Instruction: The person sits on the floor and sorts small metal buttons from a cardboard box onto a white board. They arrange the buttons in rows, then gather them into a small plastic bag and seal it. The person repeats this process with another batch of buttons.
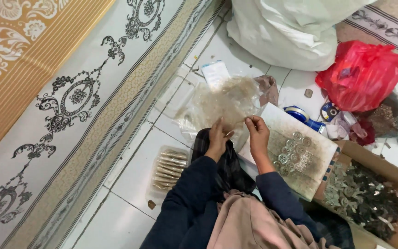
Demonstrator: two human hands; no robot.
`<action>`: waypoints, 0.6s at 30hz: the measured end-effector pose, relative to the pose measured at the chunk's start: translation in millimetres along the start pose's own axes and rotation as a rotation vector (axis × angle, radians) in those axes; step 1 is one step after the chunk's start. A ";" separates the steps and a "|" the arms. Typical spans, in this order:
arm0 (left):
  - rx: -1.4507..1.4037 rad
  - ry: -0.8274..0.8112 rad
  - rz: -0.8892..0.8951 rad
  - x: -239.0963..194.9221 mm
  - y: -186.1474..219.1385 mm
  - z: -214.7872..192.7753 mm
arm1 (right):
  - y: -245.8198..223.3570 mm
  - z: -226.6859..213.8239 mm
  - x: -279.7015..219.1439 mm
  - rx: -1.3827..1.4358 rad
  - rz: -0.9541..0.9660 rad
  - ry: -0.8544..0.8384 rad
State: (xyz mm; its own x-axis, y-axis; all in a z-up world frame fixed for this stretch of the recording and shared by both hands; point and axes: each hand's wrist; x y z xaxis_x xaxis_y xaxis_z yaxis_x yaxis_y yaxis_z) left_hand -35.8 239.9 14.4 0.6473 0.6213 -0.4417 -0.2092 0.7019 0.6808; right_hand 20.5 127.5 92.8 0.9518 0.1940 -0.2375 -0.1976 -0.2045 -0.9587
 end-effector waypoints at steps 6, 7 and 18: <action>0.194 0.205 0.373 37.4 35.2 -15.5 | 60.4 -16.7 11.4 0.121 0.185 0.009; 0.195 0.195 0.380 38.9 40.1 -15.9 | 66.1 -14.2 10.3 0.130 0.176 0.012; 0.223 -0.300 0.162 -14.7 96.2 24.1 | 108.9 -56.6 -65.0 -0.009 0.319 -0.227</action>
State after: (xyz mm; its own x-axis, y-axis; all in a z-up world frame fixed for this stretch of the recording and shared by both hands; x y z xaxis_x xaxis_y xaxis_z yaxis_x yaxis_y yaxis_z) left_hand -47.8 289.9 100.5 0.8110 0.5652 -0.1512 -0.1827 0.4901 0.8523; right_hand -49.6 38.3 12.7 0.7664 0.3264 -0.5532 -0.4723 -0.2974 -0.8298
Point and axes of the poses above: each hand's wrist, its own x-axis towards the middle knuckle, its own z-axis out of the palm, y = z × x, and after that the axes turned 14 degrees about z, right-handed
